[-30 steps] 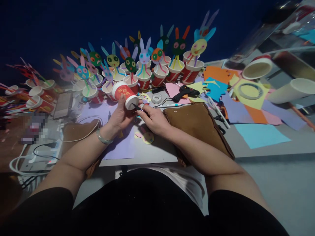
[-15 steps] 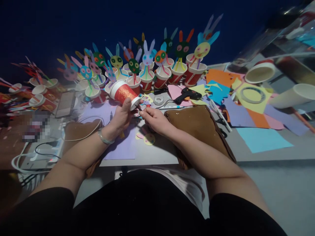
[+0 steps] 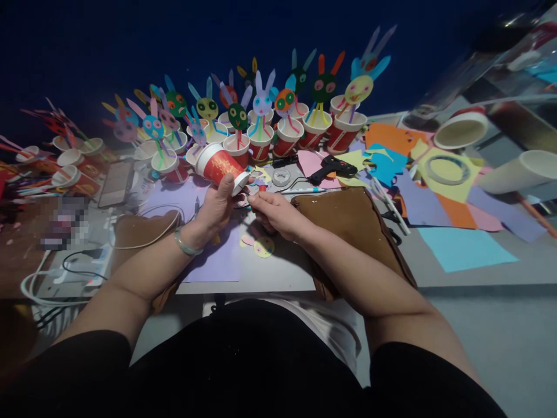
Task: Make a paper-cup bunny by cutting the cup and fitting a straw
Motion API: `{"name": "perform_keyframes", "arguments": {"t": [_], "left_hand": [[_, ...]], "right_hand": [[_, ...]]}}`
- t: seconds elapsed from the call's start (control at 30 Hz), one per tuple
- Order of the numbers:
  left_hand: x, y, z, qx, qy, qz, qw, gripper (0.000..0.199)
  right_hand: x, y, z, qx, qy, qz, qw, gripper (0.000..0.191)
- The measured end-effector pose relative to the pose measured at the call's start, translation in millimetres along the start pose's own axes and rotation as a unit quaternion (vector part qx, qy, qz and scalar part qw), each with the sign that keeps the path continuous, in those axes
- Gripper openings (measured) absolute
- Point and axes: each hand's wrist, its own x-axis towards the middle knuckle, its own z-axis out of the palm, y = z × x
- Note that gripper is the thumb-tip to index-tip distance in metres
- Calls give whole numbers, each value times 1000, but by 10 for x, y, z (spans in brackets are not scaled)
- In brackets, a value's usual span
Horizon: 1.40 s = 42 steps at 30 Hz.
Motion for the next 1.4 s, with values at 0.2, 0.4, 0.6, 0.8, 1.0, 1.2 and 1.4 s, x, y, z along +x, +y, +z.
{"name": "perform_keyframes", "arguments": {"t": [0.2, 0.4, 0.6, 0.8, 1.0, 1.2, 1.4], "left_hand": [[4, -35, -20, 8, 13, -4, 1000, 62], [3, -30, -19, 6, 12, -1, 1000, 60], [14, -28, -49, 18, 0, 19, 1000, 58], [20, -61, -52, 1, 3, 5, 1000, 56], [10, -38, -32, 0, 2, 6, 1000, 58], [21, -29, -41, 10, 0, 18, 1000, 60], [15, -50, -49, 5, 2, 7, 1000, 58]], "right_hand": [[-42, 39, -13, -397, 176, -155, 887, 29], [-41, 3, -24, -287, 131, -122, 941, 35], [-8, -42, -29, 97, -60, 65, 991, 50], [-49, 22, 4, -361, 183, -142, 903, 33], [-54, -8, -12, -282, 135, -112, 943, 36], [-21, -35, -36, 58, -45, 38, 997, 52], [-55, 40, 11, -423, 208, -154, 868, 31]]}}
